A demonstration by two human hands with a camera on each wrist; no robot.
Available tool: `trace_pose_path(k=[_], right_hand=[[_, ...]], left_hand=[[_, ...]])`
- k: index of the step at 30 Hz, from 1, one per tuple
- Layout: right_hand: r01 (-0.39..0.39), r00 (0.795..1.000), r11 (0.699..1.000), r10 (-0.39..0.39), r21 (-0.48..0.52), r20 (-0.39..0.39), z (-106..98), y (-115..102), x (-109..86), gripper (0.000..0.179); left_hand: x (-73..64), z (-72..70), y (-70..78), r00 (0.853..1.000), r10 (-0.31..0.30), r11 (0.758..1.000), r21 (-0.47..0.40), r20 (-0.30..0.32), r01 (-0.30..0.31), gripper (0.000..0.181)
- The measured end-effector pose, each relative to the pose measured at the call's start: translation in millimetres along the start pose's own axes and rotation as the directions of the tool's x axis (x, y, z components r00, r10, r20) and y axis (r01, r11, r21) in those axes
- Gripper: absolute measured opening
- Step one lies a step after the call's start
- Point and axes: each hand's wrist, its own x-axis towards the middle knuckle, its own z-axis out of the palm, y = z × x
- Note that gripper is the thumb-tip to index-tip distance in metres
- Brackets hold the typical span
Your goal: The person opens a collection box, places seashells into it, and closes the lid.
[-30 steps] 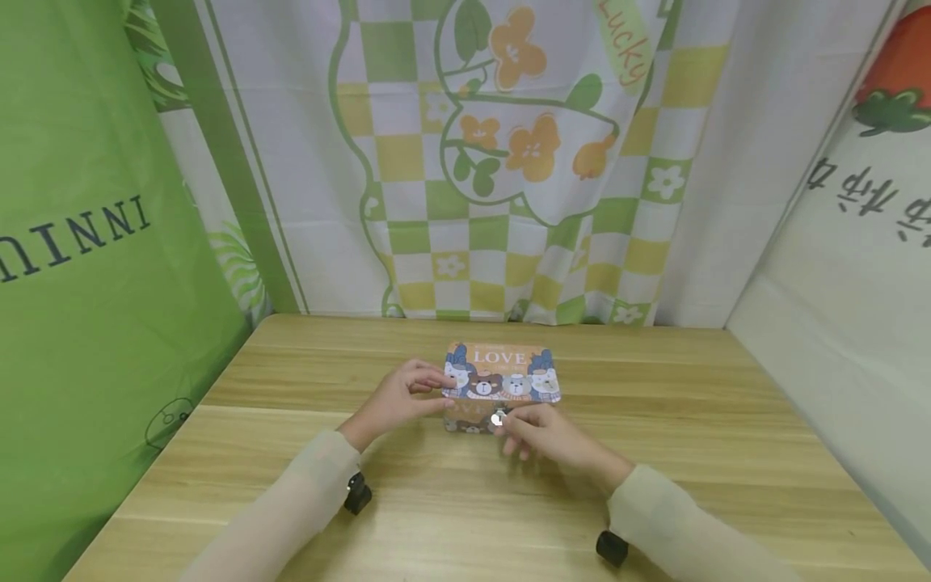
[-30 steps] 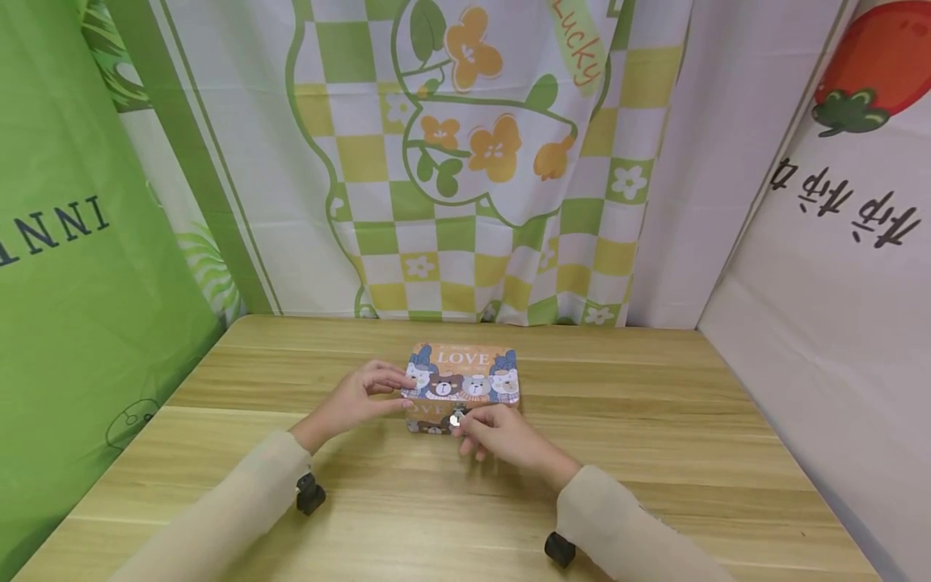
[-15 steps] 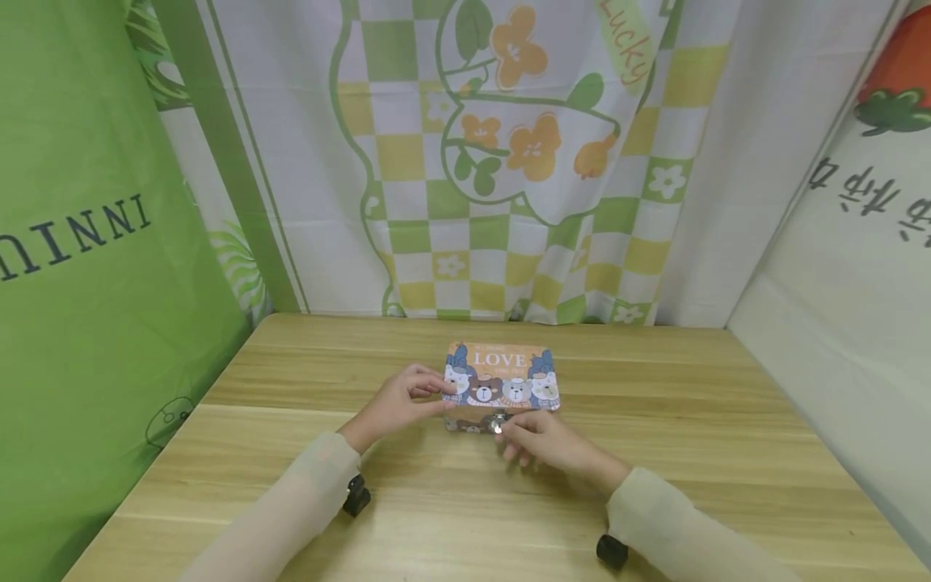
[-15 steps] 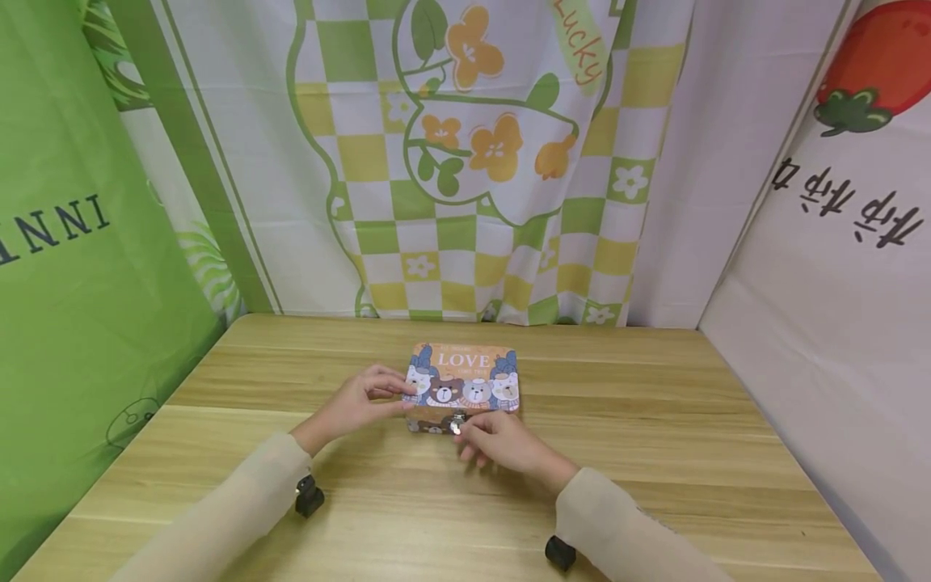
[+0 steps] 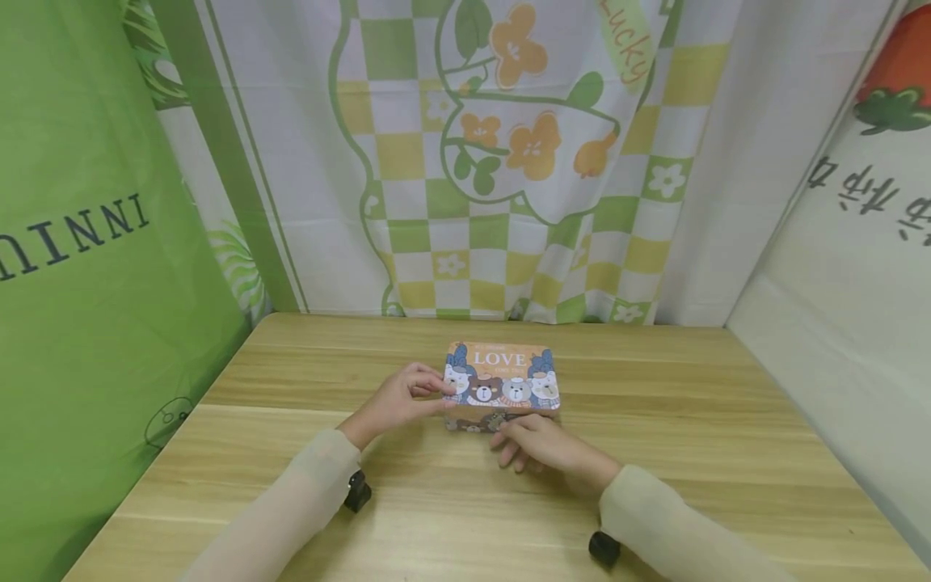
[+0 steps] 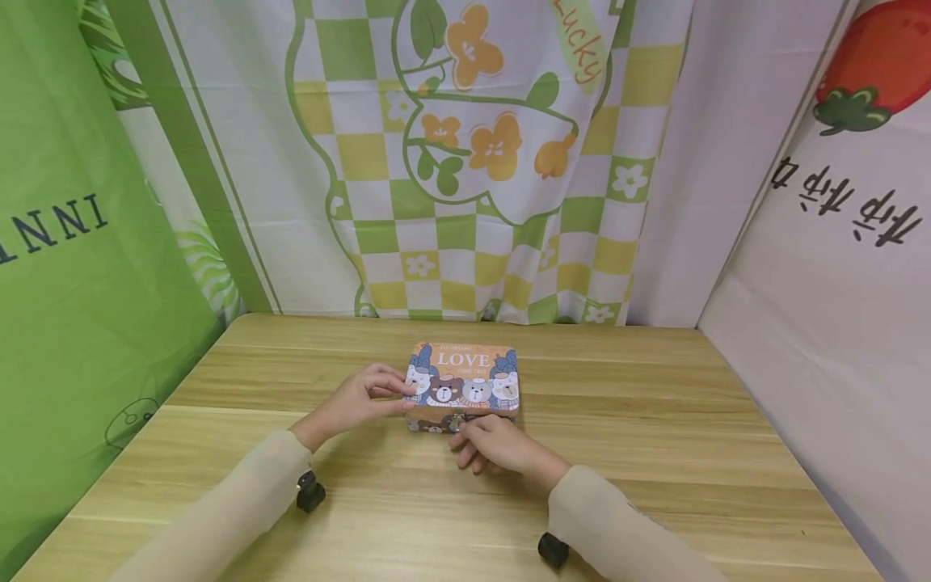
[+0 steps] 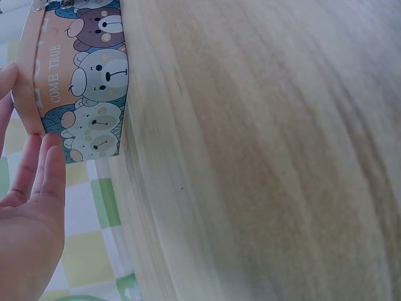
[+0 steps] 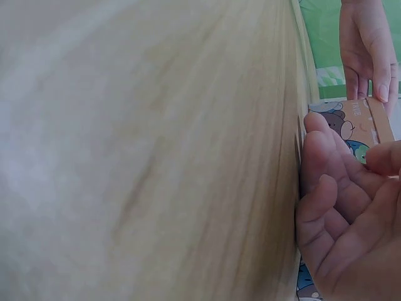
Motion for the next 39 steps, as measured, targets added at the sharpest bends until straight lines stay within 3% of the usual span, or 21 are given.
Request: trace_pose_path(k=[14,26,39], right_hand=[[-0.035,0.999,0.999,0.034,-0.013,-0.030,1.9,-3.8,0.8,0.040],[-0.009,1.000,1.000,0.009,-0.027,-0.030,1.2,0.2,2.4,0.042],[-0.012,1.000,1.000,0.012,0.019,0.018,-3.5,0.3,1.5,0.044]], left_hand=[[0.2,0.1,-0.9,1.000,-0.028,1.000,-0.010,0.004,0.028,0.021],[1.1,-0.3,-0.1,0.999,-0.036,0.999,-0.015,0.005,0.036,0.021],[2.8,2.9,-0.8,1.000,0.004,1.000,-0.002,0.000,-0.004,0.022]])
